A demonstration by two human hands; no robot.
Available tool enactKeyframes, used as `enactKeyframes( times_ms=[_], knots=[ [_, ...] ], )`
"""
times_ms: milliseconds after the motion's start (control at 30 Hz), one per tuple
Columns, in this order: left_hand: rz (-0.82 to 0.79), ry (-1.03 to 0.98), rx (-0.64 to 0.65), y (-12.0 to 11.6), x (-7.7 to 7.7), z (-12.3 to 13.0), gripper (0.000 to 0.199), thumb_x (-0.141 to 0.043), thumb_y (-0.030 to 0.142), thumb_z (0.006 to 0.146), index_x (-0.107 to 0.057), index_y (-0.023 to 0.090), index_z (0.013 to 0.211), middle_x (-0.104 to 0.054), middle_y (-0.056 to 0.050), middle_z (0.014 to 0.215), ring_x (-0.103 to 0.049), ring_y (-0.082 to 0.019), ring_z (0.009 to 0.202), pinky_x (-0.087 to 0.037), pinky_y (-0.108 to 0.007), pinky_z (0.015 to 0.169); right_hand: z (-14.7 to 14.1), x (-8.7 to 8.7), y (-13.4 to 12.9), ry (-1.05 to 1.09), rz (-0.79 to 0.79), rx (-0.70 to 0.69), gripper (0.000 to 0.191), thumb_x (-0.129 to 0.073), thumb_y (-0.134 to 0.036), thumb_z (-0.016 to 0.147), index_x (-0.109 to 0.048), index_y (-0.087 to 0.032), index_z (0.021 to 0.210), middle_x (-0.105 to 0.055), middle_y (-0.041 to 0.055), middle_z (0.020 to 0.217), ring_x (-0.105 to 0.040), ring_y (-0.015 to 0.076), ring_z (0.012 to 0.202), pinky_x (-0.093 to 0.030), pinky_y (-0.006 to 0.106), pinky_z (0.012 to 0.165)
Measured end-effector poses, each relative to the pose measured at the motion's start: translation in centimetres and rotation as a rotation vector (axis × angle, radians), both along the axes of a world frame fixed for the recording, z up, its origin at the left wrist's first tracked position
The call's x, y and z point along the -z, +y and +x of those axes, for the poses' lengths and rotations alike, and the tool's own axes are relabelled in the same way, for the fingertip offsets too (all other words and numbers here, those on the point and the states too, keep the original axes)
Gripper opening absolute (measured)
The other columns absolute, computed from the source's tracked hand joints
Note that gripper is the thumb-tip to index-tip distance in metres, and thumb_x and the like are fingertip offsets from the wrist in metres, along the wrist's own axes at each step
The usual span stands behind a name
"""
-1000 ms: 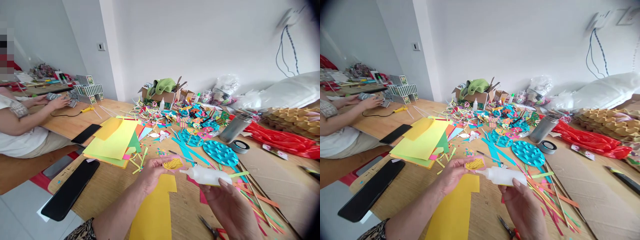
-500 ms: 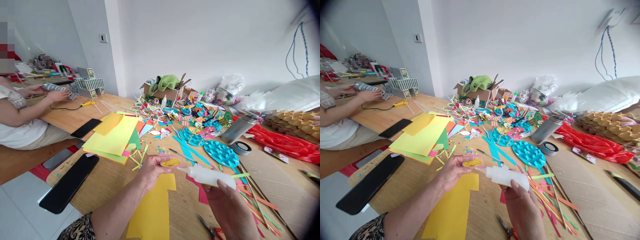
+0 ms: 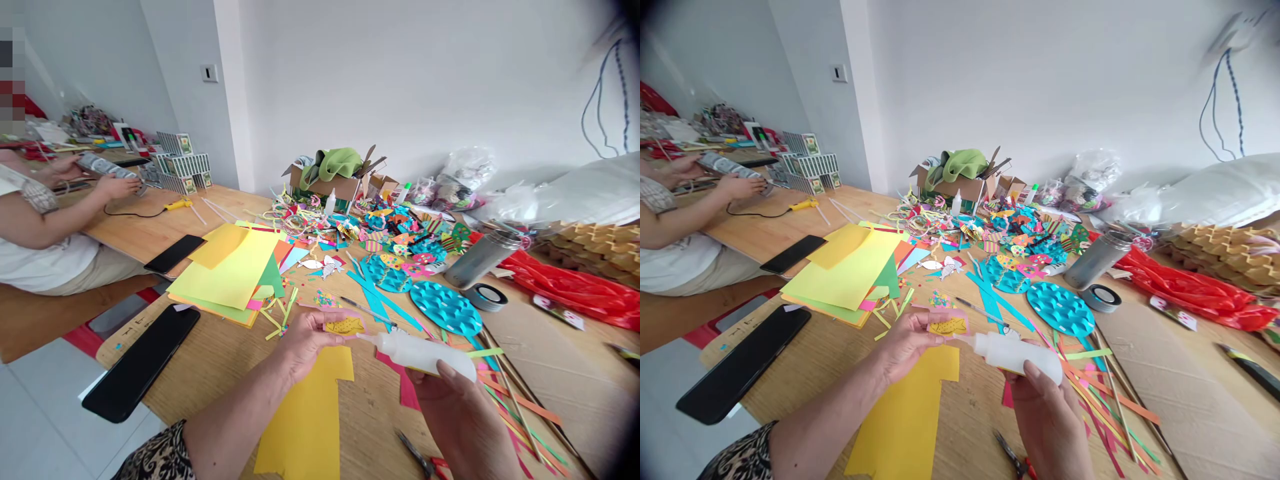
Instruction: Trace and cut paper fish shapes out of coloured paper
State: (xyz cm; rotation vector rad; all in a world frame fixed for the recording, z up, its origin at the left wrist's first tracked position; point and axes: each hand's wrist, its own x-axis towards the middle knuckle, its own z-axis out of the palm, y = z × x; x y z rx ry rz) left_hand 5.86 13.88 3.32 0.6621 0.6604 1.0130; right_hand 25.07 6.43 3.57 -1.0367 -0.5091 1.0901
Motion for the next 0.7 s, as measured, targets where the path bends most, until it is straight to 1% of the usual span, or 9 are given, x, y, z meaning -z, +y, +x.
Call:
enactKeyframes(
  times_ms=[67,133,200,400,567,700],
  knots=[
    [-0.023,0.006,-0.012,0.04,0.14,0.03,0.043,-0.087,0.013,0.042,-0.075,0.013,0.083,-0.071,-0.012,0.101,-0.065,-0.027,0.097,-0.048,-0.038,0.090,-0.02,0.01,-0.05,-0.010,0.009,0.003,0.022,-0.072,-0.031,0.070,-0.068,-0.024,0.090,-0.068,0.0007,0.093,-0.062,0.0184,0.084,-0.053,0.026,0.064],
    [-0.028,0.007,-0.004,0.07,0.25,0.04,0.043,-0.086,0.013,0.042,-0.075,0.013,0.084,-0.072,-0.011,0.098,-0.066,-0.026,0.095,-0.048,-0.038,0.090,-0.04,0.05,-0.07,-0.028,0.013,0.001,0.022,-0.070,-0.032,0.072,-0.068,-0.024,0.092,-0.069,0.0010,0.095,-0.063,0.0201,0.087,-0.054,0.029,0.068],
    [-0.027,0.008,0.000,0.08,0.26,0.01,0.044,-0.086,0.013,0.043,-0.075,0.013,0.085,-0.072,-0.012,0.099,-0.066,-0.027,0.096,-0.047,-0.038,0.090,-0.02,0.09,-0.08,-0.043,0.009,0.000,0.024,-0.070,-0.033,0.072,-0.068,-0.025,0.094,-0.070,0.0018,0.096,-0.064,0.0217,0.089,-0.054,0.032,0.071],
    [-0.060,-0.003,0.014,0.16,0.00,-0.05,0.041,-0.085,0.012,0.045,-0.075,0.012,0.085,-0.071,-0.014,0.103,-0.064,-0.028,0.102,-0.047,-0.037,0.091,0.12,0.08,-0.14,-0.035,0.006,-0.001,0.027,-0.071,-0.034,0.070,-0.069,-0.024,0.096,-0.069,0.0032,0.097,-0.063,0.0228,0.091,-0.054,0.034,0.075],
    [-0.014,0.015,0.008,0.21,0.07,0.06,0.040,-0.084,0.010,0.046,-0.076,0.012,0.085,-0.072,-0.012,0.098,-0.066,-0.027,0.097,-0.048,-0.036,0.088,0.11,0.15,-0.11,-0.018,0.014,-0.002,0.025,-0.071,-0.032,0.072,-0.068,-0.025,0.096,-0.069,0.0006,0.099,-0.062,0.0192,0.093,-0.054,0.028,0.074],
    [-0.029,0.036,0.021,0.22,0.28,0.02,0.040,-0.080,0.009,0.049,-0.076,0.012,0.088,-0.073,-0.013,0.097,-0.066,-0.025,0.095,-0.047,-0.035,0.088,-0.13,-0.03,-0.17,-0.030,0.019,-0.002,0.025,-0.072,-0.032,0.071,-0.068,-0.025,0.095,-0.067,0.0010,0.097,-0.061,0.0206,0.094,-0.053,0.031,0.077]
  ],
)
